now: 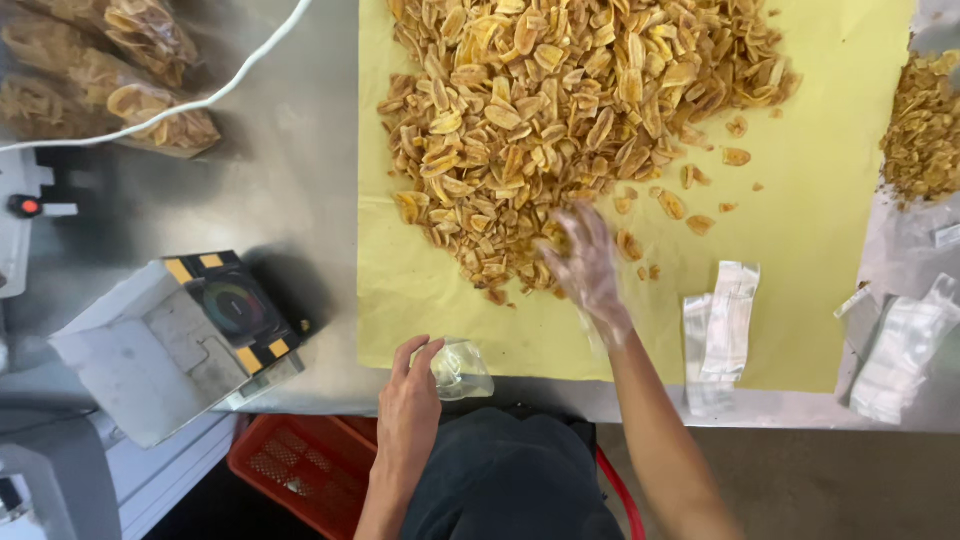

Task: The person scoops dried banana chips from a large pile on a yellow sheet into a small cardboard box placed on a digital scale. After weighing, the person transfers the chips into clear plastic bags and sets them aside on the counter.

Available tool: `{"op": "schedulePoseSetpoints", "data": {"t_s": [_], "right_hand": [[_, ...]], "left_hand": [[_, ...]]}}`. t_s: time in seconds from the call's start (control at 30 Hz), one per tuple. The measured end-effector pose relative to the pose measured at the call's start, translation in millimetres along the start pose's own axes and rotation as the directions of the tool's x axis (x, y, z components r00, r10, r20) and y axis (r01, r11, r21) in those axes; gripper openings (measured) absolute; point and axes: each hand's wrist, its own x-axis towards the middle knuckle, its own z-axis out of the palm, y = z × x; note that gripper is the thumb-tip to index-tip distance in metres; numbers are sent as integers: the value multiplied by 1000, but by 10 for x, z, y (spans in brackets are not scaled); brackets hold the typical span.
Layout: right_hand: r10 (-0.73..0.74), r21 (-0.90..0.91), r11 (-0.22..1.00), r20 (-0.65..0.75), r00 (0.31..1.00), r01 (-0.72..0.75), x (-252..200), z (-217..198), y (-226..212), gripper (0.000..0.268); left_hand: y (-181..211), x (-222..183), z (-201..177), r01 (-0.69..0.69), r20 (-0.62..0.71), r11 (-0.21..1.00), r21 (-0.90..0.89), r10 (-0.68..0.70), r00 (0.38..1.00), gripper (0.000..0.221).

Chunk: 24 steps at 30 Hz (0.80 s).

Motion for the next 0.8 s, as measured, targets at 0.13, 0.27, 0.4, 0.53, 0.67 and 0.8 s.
{"op": "schedulePoseSetpoints", "data": {"t_s": [0.13, 0.27, 0.4, 0.53, 0.67, 0.8], "right_hand": [[737, 174, 635, -429, 522, -753, -558, 18, -257, 64], [999, 898, 11, 3, 32, -440, -764, 256, -407, 65], [727, 856, 399, -76, 682, -329, -89, 359, -237, 94], [883, 835, 389, -216, 418, -390, 887, 283, -167, 108], [938, 789, 338, -329, 113, -512, 1307, 359, -150, 110], [725, 668, 676, -531, 438, -310, 1241, 538, 21, 82]], "left_hand": [[12, 121, 9, 3, 19, 1000, -30, -3, 1000, 40], [42, 232, 3, 18, 81, 999, -28, -16, 997, 40], [36, 248, -20, 5, 102, 999, -50, 0, 995, 42], [43, 250, -70, 29, 112, 997, -75, -21, 993, 42], [37, 279, -75, 48, 111, 992, -118, -35, 993, 42], [65, 396, -37, -14, 104, 992, -128, 28, 994, 47]]}}
